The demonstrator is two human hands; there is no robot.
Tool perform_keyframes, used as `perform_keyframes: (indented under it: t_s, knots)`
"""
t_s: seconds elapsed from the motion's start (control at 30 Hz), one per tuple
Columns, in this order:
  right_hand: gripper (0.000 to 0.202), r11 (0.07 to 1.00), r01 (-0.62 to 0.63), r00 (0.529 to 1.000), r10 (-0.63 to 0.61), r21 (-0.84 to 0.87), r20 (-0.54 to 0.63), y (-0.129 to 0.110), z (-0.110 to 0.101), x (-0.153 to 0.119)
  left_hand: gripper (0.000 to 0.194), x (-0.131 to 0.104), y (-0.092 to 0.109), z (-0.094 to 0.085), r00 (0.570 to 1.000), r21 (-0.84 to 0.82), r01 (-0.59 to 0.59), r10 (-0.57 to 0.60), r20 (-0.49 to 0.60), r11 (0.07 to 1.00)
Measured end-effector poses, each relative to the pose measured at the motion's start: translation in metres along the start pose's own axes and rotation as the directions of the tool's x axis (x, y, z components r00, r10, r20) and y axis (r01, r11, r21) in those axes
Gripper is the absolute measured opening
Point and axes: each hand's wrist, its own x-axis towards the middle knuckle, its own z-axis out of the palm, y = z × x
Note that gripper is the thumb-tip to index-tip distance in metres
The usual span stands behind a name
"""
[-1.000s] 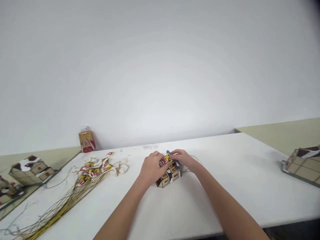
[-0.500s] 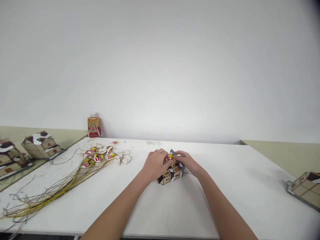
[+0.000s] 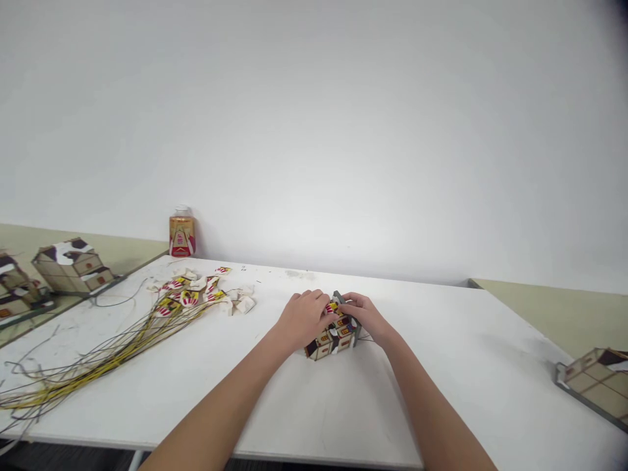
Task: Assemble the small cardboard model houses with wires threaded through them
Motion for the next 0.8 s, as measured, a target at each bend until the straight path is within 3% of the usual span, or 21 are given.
perform_keyframes:
  t_s: [0.23, 0.53, 0.63, 0.8]
  knots:
    - [0.024, 0.999, 0.035, 0.999, -0.034, -0.019, 0.033, 0.0022, -0.0026, 0.0002, 0.034, -0.0009, -0.0004, -0.0075, 0.999, -0.092, 0.036, -0.037, -0.006, 0.995]
    - [0.023, 1.0, -0.017, 1.0, 0.017, -0.022, 0.018, 0.001, -0.0036, -0.0019, 0.034, 0.0037, -0.0017, -0.0045, 0.992, -0.188, 0.124, -0.117, 0.046, 0.974]
    - [0.024, 1.0, -0.009, 1.0, 0.01, -0.027, 0.021, 0.0003, -0.0039, -0.0016, 0.035, 0.0038, -0.0027, -0.0043, 0.99, -0.17, 0.139, -0.134, 0.042, 0.976]
    - [0.027, 0.997, -0.008, 1.0, 0.007, -0.073, -0.025, 0.0053, -0.0064, 0.0037, 0.041, 0.0034, -0.0056, -0.0015, 0.998, -0.079, 0.064, -0.066, -0.02, 0.995]
